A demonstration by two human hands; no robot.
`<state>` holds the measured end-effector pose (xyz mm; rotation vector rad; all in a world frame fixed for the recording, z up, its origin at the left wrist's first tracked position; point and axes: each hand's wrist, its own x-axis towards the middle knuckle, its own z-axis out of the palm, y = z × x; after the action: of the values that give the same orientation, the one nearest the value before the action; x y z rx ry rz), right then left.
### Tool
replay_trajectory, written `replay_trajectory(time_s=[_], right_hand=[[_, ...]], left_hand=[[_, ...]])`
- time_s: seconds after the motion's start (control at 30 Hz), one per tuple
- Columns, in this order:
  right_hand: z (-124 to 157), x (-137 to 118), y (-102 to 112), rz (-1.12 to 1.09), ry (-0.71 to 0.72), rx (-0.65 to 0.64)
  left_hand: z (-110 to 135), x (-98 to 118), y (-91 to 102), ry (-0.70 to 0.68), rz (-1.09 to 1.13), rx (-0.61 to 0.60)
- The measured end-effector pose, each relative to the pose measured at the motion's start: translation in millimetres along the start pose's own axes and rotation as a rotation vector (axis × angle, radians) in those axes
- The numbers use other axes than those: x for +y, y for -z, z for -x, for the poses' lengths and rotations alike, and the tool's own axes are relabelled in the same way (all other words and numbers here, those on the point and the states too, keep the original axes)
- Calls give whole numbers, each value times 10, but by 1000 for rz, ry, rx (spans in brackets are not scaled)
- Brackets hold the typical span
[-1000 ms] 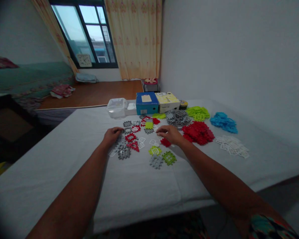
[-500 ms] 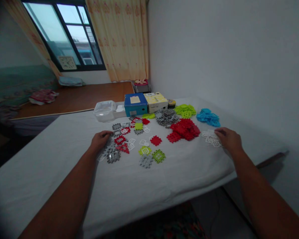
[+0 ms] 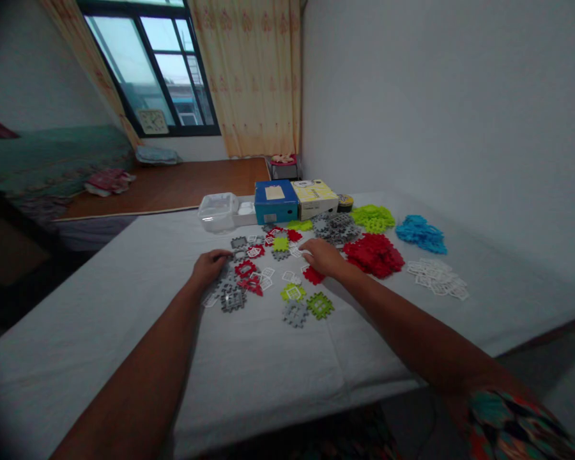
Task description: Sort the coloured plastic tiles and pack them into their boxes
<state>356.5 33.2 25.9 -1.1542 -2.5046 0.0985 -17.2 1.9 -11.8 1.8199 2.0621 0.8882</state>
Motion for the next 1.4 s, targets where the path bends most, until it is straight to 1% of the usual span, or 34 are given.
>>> replay_trajectory(time_s=[0.1,0.17,0.23,0.33,0.37,0.4,0.53,0.57,0.63,0.7,0.77,0.83,0.9,0.93,1.0,1.07,1.1,1.13,1.2,1.27,1.3,1.37,1.4], right_hand=[[-311,-32,-223,100,-46,-110],[-432,-44,-294,121,-54,-148],[-479,-77,-325,91,-3,-164],[-440,-140,-330,-13,127,-185],[-411,-153,-326,-48,141,-188],[-382,-159,-319,-78,127,-187],[-299,-128,-270,-123,-62,-186],[-286,-119,-250,-115,-85,-186],[-250,-120,-191,-85,-84,-174],[-178,-147,-100,-81,-58,-122],[-46,-177,25,-137,-41,-48],[154,-163,181,-217,-46,24],[422,-54,357,-235,-98,109],[580,45,447,-208,-152,167],[943,333,614,-104,-314,311],[1346,702,740,16,-517,441],[1549,895,783,91,-603,469],[1739,1082,811,175,-676,468],[2045,1395,832,290,-748,412],[2193,1580,826,357,-788,339],[2197,1612,819,383,-785,321],[2069,1546,803,423,-722,351],[1946,1450,789,423,-653,383]], left_hand=[[-13,-8,-9,1,1,-4],[-18,-13,-14,14,0,-6],[-17,-14,-17,15,0,-6],[-11,-6,-19,14,-1,-9],[-8,-1,-18,17,-3,-9],[-6,4,-16,19,-5,-8],[-2,16,-8,26,-2,0],[-3,15,-8,25,-1,-1],[-7,7,-11,21,0,-1],[-13,-8,-18,10,7,-1],[-21,-25,-27,7,17,-1],[-30,-42,-33,11,20,-6],[-38,-54,-34,12,15,-11],[-41,-57,-32,7,12,-13],[-44,-53,-23,-12,2,-11],[-45,-38,-9,-17,-22,-4],[-44,-28,-2,-12,-37,-4],[-43,-16,5,-3,-52,-7],[-39,4,15,14,-77,-15],[-33,16,17,18,-87,-13],[-30,17,15,14,-87,-7],[-24,15,10,2,-81,4],[-21,12,6,-4,-77,7]])
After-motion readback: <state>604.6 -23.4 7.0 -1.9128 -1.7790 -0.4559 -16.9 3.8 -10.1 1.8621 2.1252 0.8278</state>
